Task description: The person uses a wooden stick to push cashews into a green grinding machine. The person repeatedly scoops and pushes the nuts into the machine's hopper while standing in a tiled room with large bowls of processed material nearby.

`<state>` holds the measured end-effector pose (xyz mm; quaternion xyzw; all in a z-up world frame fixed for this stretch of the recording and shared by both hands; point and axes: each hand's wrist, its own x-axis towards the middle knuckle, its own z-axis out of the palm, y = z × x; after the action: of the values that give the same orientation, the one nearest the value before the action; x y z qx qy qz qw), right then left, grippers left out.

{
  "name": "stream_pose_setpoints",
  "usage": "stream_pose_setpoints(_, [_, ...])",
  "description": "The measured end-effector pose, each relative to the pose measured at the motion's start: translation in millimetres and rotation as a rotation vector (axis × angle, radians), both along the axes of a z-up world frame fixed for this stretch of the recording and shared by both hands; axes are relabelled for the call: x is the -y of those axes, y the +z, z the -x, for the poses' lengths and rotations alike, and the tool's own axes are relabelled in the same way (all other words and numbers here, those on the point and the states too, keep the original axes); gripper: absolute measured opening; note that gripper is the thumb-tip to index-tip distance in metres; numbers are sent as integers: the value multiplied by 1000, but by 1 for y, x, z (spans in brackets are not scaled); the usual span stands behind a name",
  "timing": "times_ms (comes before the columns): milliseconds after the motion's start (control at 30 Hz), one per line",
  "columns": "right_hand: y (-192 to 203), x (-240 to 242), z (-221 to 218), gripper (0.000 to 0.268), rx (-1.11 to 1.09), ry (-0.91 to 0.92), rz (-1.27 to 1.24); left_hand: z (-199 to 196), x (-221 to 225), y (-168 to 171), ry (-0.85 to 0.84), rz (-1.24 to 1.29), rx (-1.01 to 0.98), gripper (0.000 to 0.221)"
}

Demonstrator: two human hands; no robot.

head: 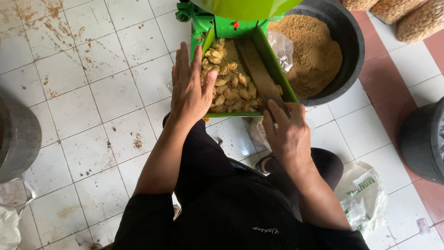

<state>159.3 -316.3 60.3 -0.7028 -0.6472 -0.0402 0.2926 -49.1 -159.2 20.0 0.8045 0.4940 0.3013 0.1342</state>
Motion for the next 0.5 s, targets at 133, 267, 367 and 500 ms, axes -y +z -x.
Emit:
stream_pose_setpoints(133, [-2,-3,-4,32,-21,12,23,-1,0,-1,4,13,-30,72])
stream_pose_setpoints(267, [-1,-4,-7,31,-47,43,-15,-1,0,-2,17,14,-58,71])
stream_pose_setpoints(367, [-2,-2,-8,32,-53,42,-20,-1,0,-2,20,-9,-71,70])
stream_pose_setpoints(500, [0,-1,-9,31,-71,47,-20,-1,3,1,17,-10,-60,68])
